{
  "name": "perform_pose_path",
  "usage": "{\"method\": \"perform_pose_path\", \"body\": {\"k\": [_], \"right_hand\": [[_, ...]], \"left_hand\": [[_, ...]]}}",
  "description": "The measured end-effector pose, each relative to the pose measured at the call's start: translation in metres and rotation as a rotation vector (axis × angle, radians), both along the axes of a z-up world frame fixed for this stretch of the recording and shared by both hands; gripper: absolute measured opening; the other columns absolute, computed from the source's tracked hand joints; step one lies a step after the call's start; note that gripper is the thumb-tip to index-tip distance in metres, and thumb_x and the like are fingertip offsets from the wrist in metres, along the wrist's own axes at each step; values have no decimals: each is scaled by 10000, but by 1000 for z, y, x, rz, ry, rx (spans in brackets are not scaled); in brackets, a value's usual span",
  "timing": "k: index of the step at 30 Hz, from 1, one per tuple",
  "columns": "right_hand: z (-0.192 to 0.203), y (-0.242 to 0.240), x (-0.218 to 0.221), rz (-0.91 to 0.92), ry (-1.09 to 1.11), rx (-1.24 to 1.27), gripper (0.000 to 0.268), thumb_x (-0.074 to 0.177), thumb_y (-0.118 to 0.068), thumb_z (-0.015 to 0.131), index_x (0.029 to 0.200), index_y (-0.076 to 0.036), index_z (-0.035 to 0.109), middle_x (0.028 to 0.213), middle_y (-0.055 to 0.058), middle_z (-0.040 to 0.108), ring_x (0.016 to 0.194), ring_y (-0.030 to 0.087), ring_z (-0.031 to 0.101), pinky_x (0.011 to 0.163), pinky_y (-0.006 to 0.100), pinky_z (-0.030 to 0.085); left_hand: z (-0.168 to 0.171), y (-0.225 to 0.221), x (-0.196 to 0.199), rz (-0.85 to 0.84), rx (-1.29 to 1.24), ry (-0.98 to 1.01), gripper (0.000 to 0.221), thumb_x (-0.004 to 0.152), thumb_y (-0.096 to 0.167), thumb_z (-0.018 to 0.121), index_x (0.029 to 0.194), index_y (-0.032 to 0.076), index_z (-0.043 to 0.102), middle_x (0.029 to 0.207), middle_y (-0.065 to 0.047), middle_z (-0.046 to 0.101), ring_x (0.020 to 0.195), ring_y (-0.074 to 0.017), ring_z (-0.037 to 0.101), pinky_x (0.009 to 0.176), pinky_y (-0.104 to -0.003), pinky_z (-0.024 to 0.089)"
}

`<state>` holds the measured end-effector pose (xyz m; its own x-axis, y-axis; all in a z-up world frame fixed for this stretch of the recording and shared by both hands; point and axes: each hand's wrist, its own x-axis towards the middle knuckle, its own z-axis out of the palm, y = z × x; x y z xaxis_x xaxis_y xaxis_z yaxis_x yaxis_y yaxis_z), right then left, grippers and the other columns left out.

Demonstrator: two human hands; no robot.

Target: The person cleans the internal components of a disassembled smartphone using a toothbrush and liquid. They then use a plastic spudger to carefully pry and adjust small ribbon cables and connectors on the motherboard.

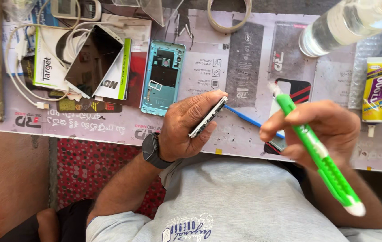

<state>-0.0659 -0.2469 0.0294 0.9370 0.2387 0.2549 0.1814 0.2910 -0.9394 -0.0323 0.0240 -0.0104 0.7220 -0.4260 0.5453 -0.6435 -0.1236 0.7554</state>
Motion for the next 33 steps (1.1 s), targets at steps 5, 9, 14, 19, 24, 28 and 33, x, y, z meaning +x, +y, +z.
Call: {"method": "perform_pose_path", "body": {"k": [5,9,14,19,24,28,33], "right_hand": [[-7,28,3,-89,-246,-51,274,994,-185,658,1189,8,645,972,188,737,787,216,751,695,319,657],[4,34,9,-164,-379,-254,233,947,-9,642,1172,20,589,951,180,712,829,219,748,732,333,661],[2,36,6,-169,-410,-339,287,934,50,698,1197,-10,601,1016,188,707,847,210,735,666,266,631],[-4,39,6,-182,-598,-409,346,875,50,769,1188,-15,638,1045,168,701,810,152,714,659,248,600],[-6,41,10,-166,-633,-411,363,861,76,787,1186,-15,654,1079,185,689,805,142,692,638,243,571],[-5,43,8,-180,-623,-421,362,843,82,813,1165,-1,671,1084,196,683,772,139,668,584,222,510],[-9,41,11,-234,-718,-437,367,858,94,802,1181,-25,674,1101,189,669,796,142,657,563,226,512]], "left_hand": [[0,0,1,2,17,5,416,1052,109,621,1432,-25,518,1354,-197,665,1220,-326,725,1010,-373,608],[1,1,2,9,18,-12,413,1051,105,622,1431,-21,520,1353,-196,665,1205,-324,724,1012,-379,607],[0,0,2,3,-2,-4,412,1054,103,618,1433,-22,518,1359,-194,663,1226,-326,726,1018,-379,610],[-1,0,1,10,14,-12,403,1055,112,616,1424,-21,525,1345,-195,669,1211,-318,730,1002,-376,616],[-4,-1,1,16,-2,-23,404,1074,127,614,1438,-16,516,1351,-193,669,1219,-309,731,1007,-374,622],[-5,0,1,24,4,-14,415,1068,135,623,1439,-18,516,1345,-192,673,1215,-311,731,1003,-375,621],[-3,1,2,17,-3,-12,413,1065,132,625,1436,-15,519,1343,-195,673,1215,-318,731,1003,-378,620]]}}
